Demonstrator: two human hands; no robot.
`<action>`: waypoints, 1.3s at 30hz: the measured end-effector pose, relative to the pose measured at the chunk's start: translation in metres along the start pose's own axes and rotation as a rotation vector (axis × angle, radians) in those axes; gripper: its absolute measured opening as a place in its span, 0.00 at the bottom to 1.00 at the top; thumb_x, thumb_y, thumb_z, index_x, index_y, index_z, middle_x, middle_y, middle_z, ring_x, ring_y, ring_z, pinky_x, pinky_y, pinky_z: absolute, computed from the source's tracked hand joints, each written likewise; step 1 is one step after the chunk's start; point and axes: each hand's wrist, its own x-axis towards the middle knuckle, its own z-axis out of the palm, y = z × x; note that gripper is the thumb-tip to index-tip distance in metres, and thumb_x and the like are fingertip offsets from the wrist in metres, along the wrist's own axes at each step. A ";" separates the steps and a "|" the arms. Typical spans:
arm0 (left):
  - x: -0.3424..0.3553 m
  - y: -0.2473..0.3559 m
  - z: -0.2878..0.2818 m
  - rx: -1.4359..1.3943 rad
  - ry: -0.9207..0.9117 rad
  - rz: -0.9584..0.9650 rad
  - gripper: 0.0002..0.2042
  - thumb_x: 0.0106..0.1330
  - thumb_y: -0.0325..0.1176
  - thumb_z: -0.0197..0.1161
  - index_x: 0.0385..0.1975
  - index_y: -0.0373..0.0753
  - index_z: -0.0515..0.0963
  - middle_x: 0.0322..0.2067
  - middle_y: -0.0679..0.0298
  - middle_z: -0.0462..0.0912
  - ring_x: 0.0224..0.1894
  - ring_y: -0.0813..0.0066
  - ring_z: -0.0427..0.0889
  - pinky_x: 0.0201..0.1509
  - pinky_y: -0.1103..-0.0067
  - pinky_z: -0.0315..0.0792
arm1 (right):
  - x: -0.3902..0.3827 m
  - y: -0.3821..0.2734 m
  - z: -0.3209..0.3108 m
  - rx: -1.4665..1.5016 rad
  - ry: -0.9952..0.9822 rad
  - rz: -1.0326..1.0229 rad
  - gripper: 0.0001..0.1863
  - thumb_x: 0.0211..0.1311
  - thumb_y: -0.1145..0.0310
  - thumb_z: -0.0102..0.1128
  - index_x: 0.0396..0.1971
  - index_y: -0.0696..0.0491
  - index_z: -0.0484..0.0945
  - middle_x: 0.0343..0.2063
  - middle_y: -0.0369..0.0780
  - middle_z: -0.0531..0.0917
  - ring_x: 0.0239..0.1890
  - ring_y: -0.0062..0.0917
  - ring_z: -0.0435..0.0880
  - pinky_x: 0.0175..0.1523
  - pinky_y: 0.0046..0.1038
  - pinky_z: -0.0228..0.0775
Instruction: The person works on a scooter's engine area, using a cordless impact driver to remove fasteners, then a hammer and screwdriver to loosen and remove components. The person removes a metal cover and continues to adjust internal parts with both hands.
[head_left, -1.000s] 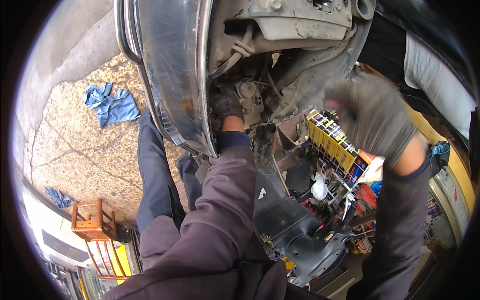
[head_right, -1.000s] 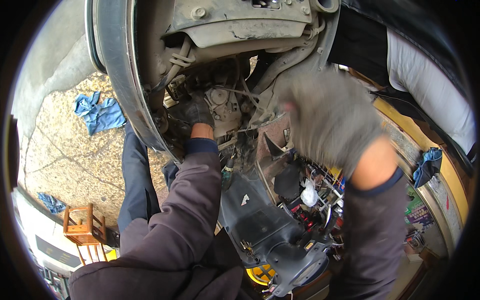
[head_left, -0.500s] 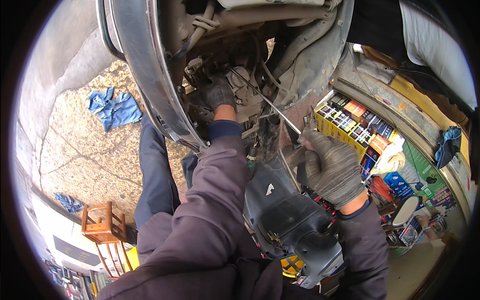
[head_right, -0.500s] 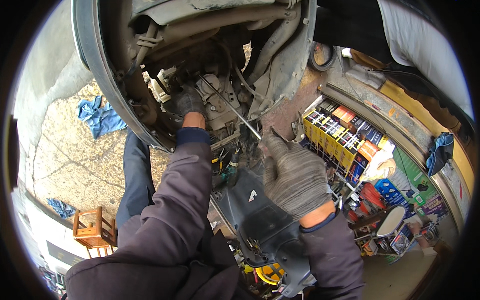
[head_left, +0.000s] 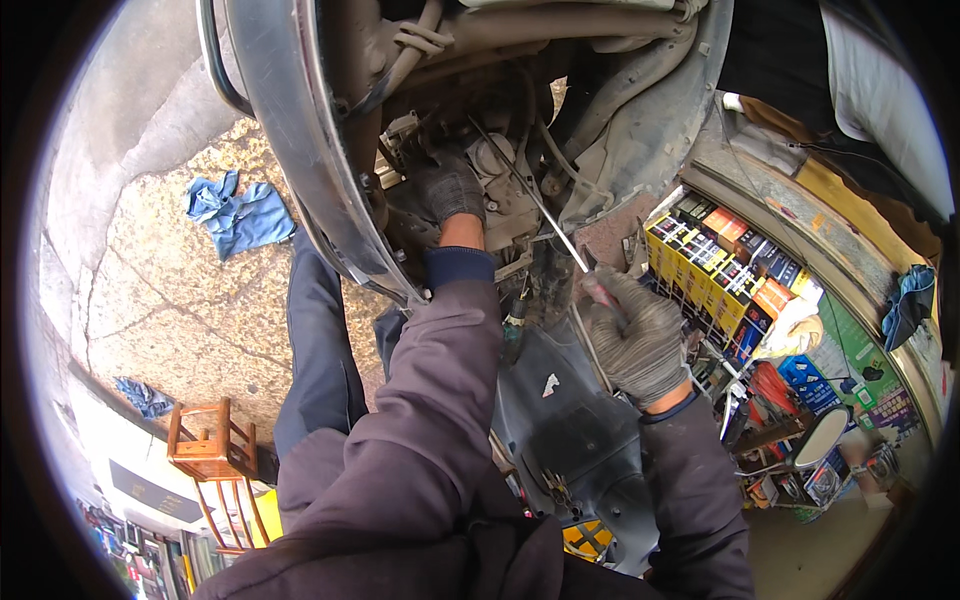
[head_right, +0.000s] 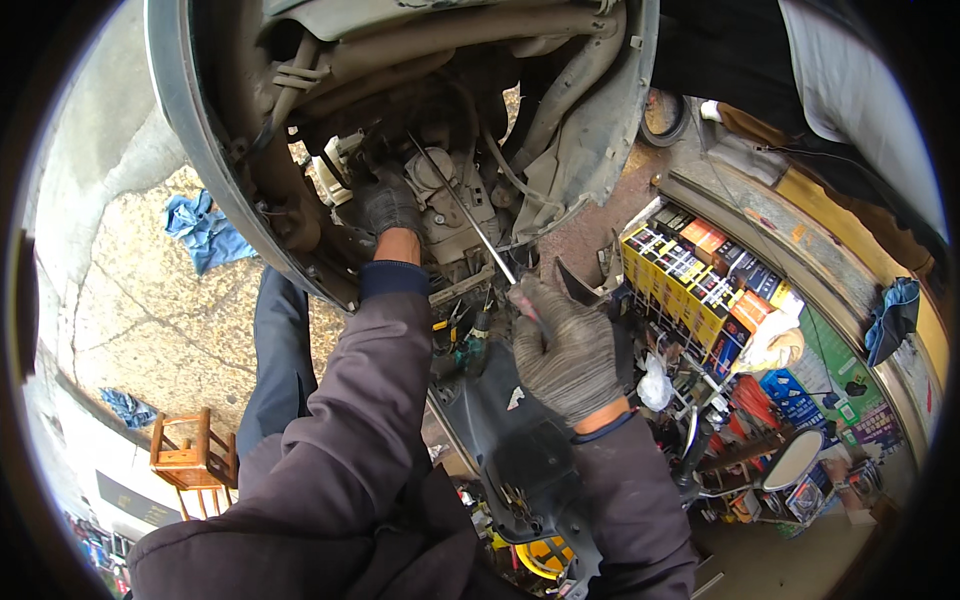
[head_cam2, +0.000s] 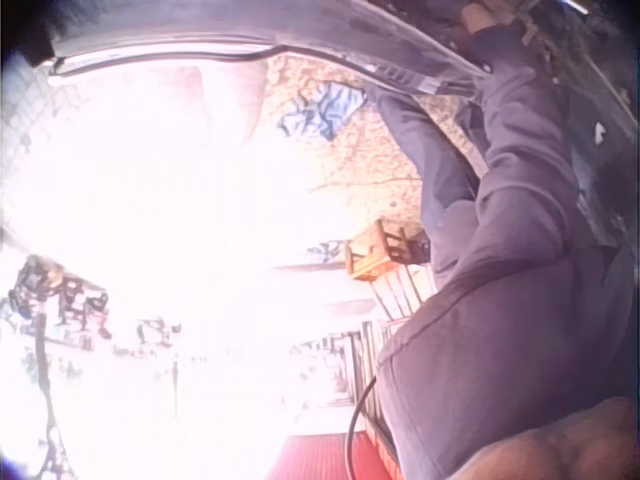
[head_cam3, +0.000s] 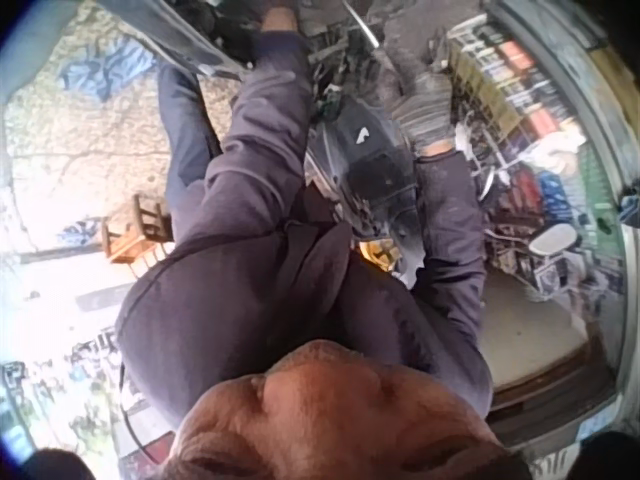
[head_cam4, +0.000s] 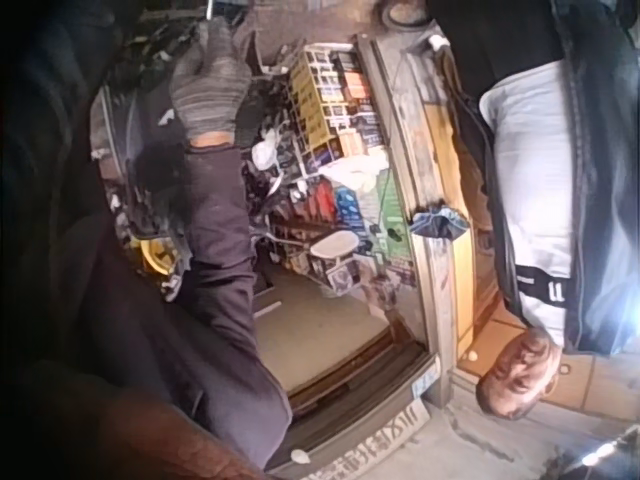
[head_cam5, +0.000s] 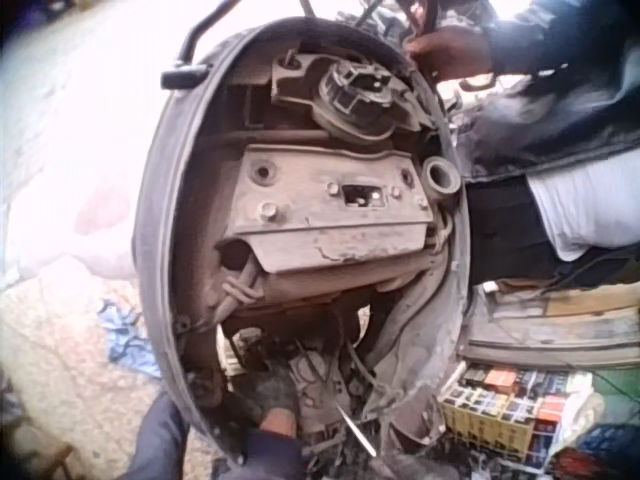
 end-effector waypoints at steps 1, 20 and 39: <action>0.000 0.000 0.000 -0.033 -0.007 0.024 0.19 0.69 0.33 0.54 0.55 0.28 0.71 0.53 0.46 0.78 0.53 0.58 0.78 0.57 0.74 0.69 | -0.003 0.004 0.011 0.064 0.082 -0.007 0.17 0.54 0.81 0.56 0.47 0.62 0.78 0.34 0.46 0.86 0.36 0.35 0.88 0.42 0.30 0.79; -0.002 -0.010 -0.004 0.154 -0.009 0.032 0.24 0.60 0.32 0.63 0.56 0.30 0.72 0.48 0.52 0.81 0.47 0.62 0.80 0.54 0.73 0.71 | -0.001 0.014 0.042 0.201 0.137 0.056 0.14 0.57 0.82 0.56 0.44 0.66 0.78 0.34 0.48 0.86 0.40 0.32 0.88 0.45 0.27 0.79; -0.038 0.026 -0.012 0.009 -0.095 0.029 0.45 0.44 0.48 0.78 0.61 0.29 0.66 0.56 0.49 0.75 0.55 0.58 0.76 0.61 0.72 0.69 | 0.022 0.009 0.005 -0.025 -0.007 0.132 0.11 0.56 0.76 0.58 0.40 0.56 0.80 0.30 0.47 0.84 0.34 0.43 0.85 0.40 0.34 0.77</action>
